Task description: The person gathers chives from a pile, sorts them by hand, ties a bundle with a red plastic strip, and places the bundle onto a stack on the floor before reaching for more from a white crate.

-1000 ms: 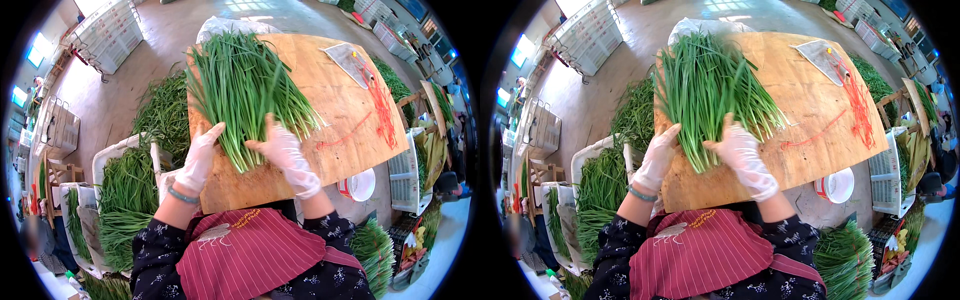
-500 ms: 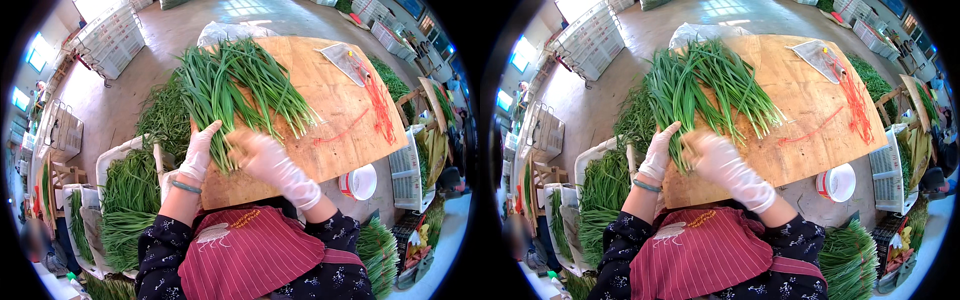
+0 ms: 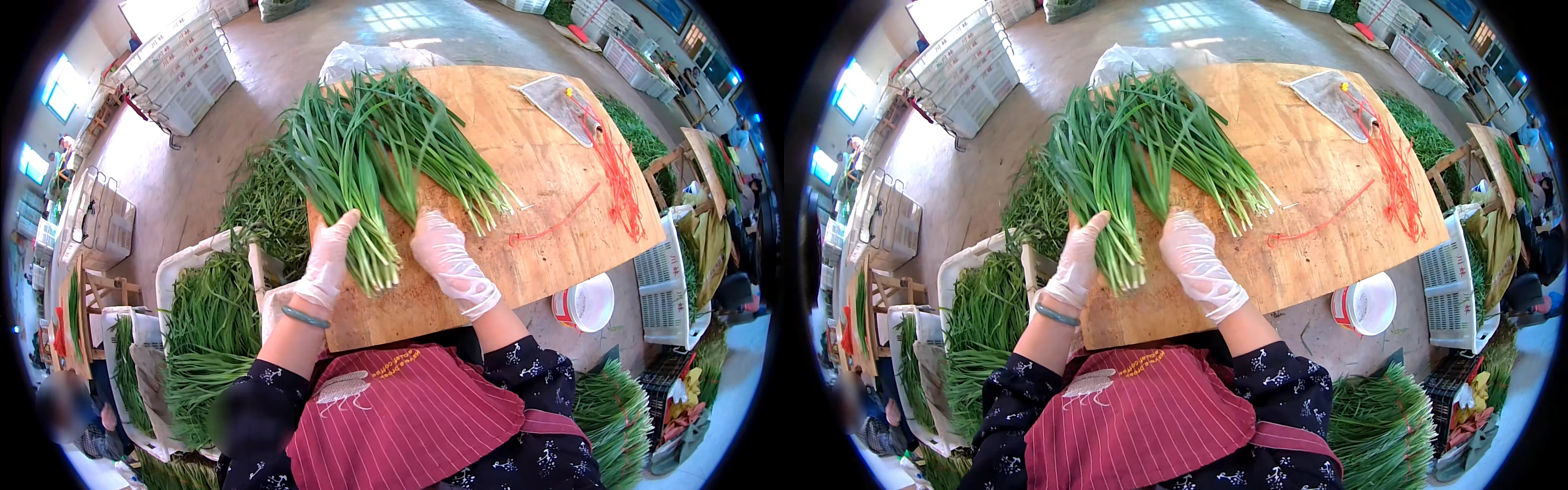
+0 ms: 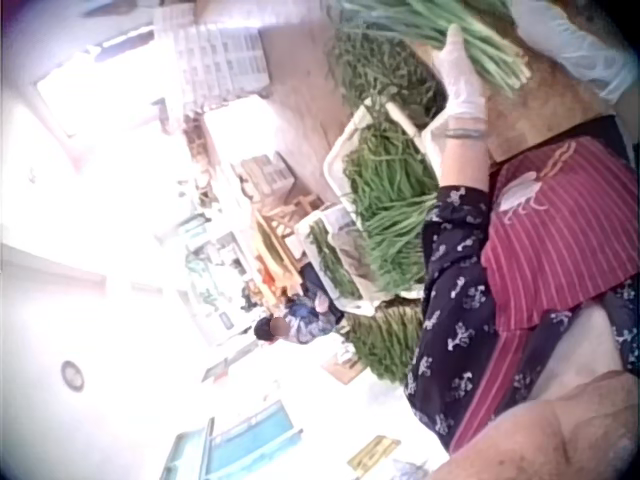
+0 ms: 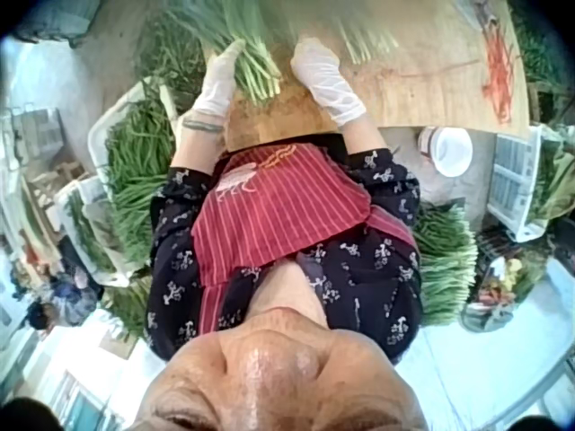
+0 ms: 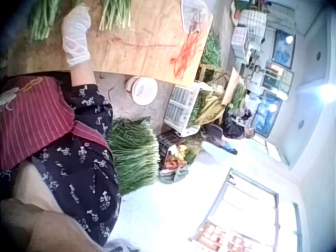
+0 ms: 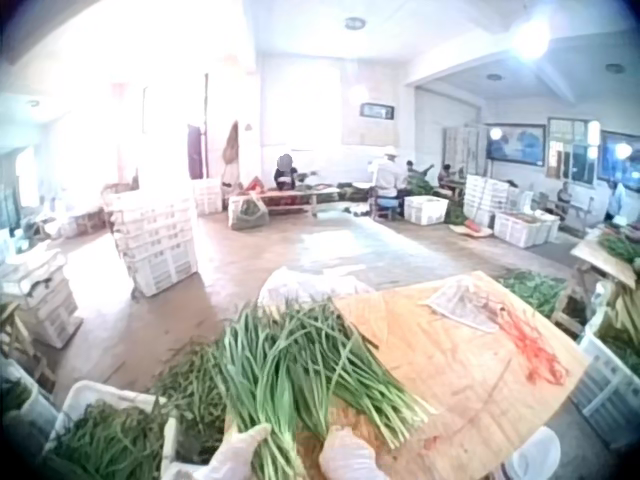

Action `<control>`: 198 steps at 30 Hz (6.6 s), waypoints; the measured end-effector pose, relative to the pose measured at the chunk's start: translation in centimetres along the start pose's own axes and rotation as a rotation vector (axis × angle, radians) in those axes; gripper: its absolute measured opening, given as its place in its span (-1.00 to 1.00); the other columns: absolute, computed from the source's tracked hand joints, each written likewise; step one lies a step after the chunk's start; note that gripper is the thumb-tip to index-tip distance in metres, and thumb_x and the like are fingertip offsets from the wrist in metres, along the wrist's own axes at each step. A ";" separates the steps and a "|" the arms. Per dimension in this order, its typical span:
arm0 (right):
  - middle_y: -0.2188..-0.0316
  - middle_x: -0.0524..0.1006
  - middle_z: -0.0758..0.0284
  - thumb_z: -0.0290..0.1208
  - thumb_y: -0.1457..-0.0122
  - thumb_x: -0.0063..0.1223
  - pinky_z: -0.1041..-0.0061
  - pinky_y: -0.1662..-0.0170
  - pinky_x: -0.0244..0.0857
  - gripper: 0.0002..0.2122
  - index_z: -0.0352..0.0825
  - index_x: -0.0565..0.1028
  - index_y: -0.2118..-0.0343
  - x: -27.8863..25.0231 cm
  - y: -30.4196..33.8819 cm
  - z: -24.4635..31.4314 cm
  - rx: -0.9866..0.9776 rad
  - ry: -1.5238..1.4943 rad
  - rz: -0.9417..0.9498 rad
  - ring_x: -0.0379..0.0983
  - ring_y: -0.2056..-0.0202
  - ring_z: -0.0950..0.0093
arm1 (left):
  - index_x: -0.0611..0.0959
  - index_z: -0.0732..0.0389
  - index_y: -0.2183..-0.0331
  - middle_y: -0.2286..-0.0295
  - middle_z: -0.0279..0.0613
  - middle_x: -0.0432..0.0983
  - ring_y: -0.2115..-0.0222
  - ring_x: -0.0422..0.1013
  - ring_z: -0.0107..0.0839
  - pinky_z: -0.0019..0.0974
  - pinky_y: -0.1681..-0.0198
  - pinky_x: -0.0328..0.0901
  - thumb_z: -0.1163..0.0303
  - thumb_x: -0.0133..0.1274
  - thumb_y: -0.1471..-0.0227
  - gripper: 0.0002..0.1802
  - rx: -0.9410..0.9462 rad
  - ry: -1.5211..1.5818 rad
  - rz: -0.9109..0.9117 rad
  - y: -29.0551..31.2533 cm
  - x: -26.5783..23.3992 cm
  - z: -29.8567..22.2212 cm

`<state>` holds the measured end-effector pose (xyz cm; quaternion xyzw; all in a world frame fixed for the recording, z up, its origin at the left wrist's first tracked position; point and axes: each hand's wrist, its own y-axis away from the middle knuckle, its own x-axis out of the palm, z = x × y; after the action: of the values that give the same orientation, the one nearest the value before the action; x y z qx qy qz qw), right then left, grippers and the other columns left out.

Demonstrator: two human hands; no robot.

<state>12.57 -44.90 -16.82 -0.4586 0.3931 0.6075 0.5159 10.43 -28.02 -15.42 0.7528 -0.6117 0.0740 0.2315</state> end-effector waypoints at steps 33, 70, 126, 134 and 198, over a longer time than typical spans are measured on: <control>0.18 0.38 -0.01 -0.11 0.24 0.26 0.38 0.08 0.27 -0.04 -0.50 -0.10 -0.12 -5.4 -3.9 -3.5 0.110 -0.268 0.357 0.37 0.11 0.22 | -0.25 0.33 -0.15 -0.04 -0.01 0.09 -0.04 0.08 -0.31 -0.35 -0.11 -0.05 0.26 0.21 0.19 0.14 -0.018 -0.218 -0.101 1.4 1.1 -1.6; 0.52 0.52 0.23 -0.05 0.10 0.08 0.33 0.27 0.31 -0.69 -0.23 0.54 0.50 -6.8 3.4 0.2 -0.110 0.130 0.214 0.46 0.38 0.26 | -0.29 0.22 -0.16 -0.14 0.13 -0.22 -0.16 -0.16 -0.12 -0.31 -0.17 -0.14 0.28 0.33 0.36 0.30 0.195 -0.876 -0.290 3.0 -1.0 1.7; 0.20 0.47 0.11 -0.09 -0.01 0.02 0.46 0.16 0.29 -0.49 -0.41 0.37 0.09 -17.3 -3.5 2.9 -0.587 -0.867 -0.163 0.43 0.23 0.27 | -0.23 -0.01 -0.18 -0.14 0.25 -0.34 -0.14 -0.21 0.15 -0.10 -0.17 -0.14 0.18 0.32 0.38 0.28 0.414 -1.153 -0.354 2.8 1.3 4.0; 0.27 0.44 -0.13 0.39 0.17 -0.15 0.25 0.09 0.22 -0.12 -0.59 0.41 0.21 -7.2 -4.3 -6.4 0.159 -0.222 0.318 0.38 0.17 0.05 | -0.32 0.27 -0.15 -0.15 0.21 -0.41 -0.17 -0.26 0.03 -0.26 -0.20 -0.22 0.30 0.25 0.28 0.23 0.261 -0.902 -0.343 3.2 0.3 2.4; 0.23 0.49 0.20 -0.21 0.20 0.32 0.44 0.11 0.28 -0.40 -0.41 0.36 0.09 -9.2 -4.4 1.0 -0.040 -1.250 0.561 0.41 0.21 0.41 | 0.41 0.24 0.08 0.20 -0.16 0.45 0.26 0.41 -0.36 -0.35 0.17 0.33 0.30 0.09 0.03 -0.54 -0.205 0.231 0.146 0.3 5.1 -7.0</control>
<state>17.22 -45.67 -7.68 0.0879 0.1142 0.8759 0.4604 12.60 -29.55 -7.15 0.6652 -0.6386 0.1138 0.3698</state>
